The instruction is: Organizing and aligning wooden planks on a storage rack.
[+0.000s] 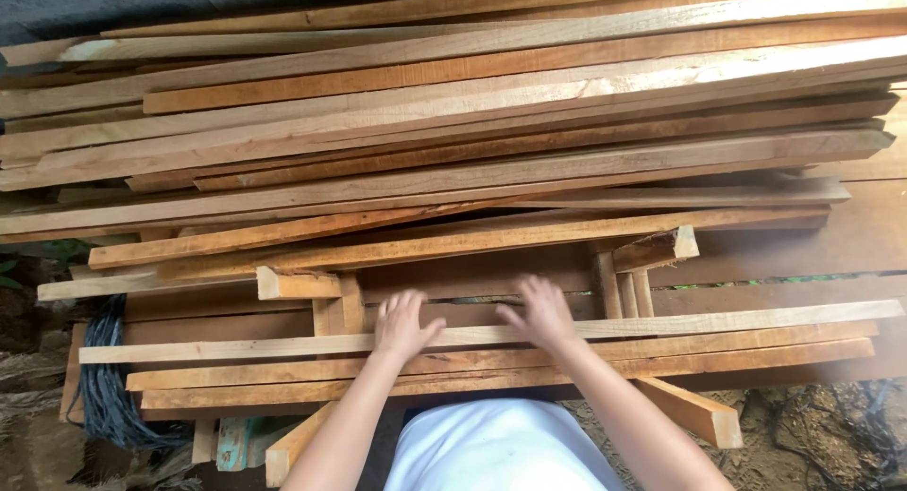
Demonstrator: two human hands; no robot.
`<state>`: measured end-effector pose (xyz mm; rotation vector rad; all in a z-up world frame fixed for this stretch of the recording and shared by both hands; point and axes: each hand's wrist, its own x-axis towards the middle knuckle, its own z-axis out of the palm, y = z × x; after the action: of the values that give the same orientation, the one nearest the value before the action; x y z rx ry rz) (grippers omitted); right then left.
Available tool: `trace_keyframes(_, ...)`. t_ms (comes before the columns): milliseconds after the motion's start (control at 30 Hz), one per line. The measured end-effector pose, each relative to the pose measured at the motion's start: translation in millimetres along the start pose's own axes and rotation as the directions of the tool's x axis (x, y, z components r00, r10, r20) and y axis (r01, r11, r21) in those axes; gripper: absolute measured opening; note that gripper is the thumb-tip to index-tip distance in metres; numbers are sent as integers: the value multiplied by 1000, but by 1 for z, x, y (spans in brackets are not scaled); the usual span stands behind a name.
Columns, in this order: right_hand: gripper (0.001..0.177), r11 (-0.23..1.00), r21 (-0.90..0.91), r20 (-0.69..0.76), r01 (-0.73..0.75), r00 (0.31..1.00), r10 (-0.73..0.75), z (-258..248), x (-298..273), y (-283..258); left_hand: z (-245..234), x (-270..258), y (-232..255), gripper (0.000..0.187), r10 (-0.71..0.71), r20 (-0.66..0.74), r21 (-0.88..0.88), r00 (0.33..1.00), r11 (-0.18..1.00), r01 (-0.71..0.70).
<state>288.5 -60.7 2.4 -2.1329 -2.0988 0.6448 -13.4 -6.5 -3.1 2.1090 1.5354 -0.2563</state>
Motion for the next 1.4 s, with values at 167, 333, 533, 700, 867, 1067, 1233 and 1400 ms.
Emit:
trace_keyframes(167, 67, 994, -108, -334, 25, 941, -60, -30, 57, 9, -36, 54, 8, 68, 49, -205, 114, 978, 993, -26)
trace_keyframes(333, 68, 974, -225, -113, -24, 994, -2, -27, 95, 32, -30, 102, -11, 73, -43, -150, 266, 988, 960, 82)
trace_keyframes(533, 55, 968, -238, -295, 86, 943, -156, -51, 96, 40, -88, 85, -13, 47, 43, -206, 100, 978, 995, -23)
trace_keyframes(700, 54, 974, -138, -435, 180, 873, -223, -73, 71, 34, -122, 46, 4, 46, 179, -326, 92, 928, 983, -158)
trace_keyframes(867, 50, 964, -107, -496, 243, 827, -264, -120, 60, 21, -164, 39, 12, 52, 295, -461, 264, 837, 946, -188)
trace_keyframes(1067, 53, 911, -296, -599, 287, 688, -411, -235, 63, -33, -240, 16, 1, 48, 363, -577, 204, 731, 931, -301)
trace_keyframes(1233, 49, 891, -299, -550, 343, 701, -454, -290, 27, -52, -286, -52, 37, 46, 261, -558, 83, 788, 962, -260)
trace_keyframes(1400, 46, 953, -121, -384, 278, 872, -304, -259, -34, -57, -258, -88, 31, 47, 240, -415, 64, 878, 970, -235)
